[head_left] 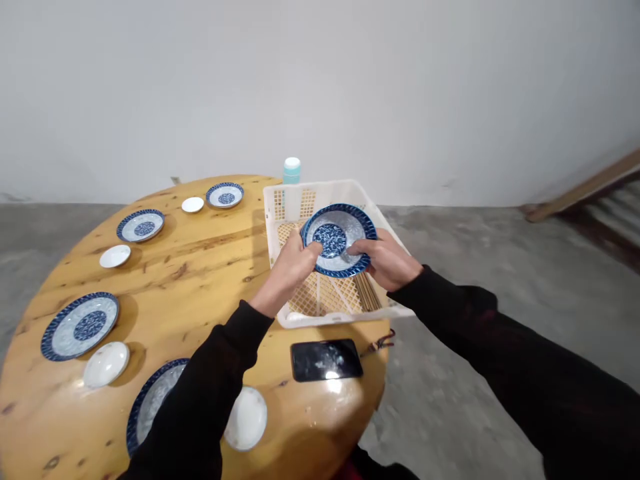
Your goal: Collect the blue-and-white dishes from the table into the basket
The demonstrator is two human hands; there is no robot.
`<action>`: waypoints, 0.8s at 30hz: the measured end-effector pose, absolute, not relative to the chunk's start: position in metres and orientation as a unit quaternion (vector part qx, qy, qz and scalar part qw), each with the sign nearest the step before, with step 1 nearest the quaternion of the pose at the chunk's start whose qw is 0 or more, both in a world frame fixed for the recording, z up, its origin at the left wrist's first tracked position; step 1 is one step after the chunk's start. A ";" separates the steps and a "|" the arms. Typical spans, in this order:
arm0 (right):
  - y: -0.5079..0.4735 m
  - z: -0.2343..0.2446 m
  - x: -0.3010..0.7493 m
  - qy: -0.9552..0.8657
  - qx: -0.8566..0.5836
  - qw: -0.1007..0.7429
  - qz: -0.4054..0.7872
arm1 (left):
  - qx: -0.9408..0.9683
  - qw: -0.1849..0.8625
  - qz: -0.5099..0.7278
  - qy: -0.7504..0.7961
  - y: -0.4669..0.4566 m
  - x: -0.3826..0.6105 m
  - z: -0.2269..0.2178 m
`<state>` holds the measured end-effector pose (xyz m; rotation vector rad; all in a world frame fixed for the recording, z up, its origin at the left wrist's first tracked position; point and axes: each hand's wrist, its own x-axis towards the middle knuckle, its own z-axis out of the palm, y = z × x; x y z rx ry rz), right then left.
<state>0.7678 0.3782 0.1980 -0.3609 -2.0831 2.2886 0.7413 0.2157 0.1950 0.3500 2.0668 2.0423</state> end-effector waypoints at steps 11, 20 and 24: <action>0.432 0.090 0.610 -0.649 -0.256 -0.186 0.692 | -0.281 0.208 0.698 0.625 0.299 0.614 0.095; 0.411 0.043 0.523 -0.640 -0.251 -0.229 0.689 | -0.358 0.131 0.702 0.602 0.290 0.551 0.055; 0.402 0.035 0.498 -0.641 -0.246 -0.235 0.688 | -0.376 0.086 0.712 0.586 0.291 0.536 0.051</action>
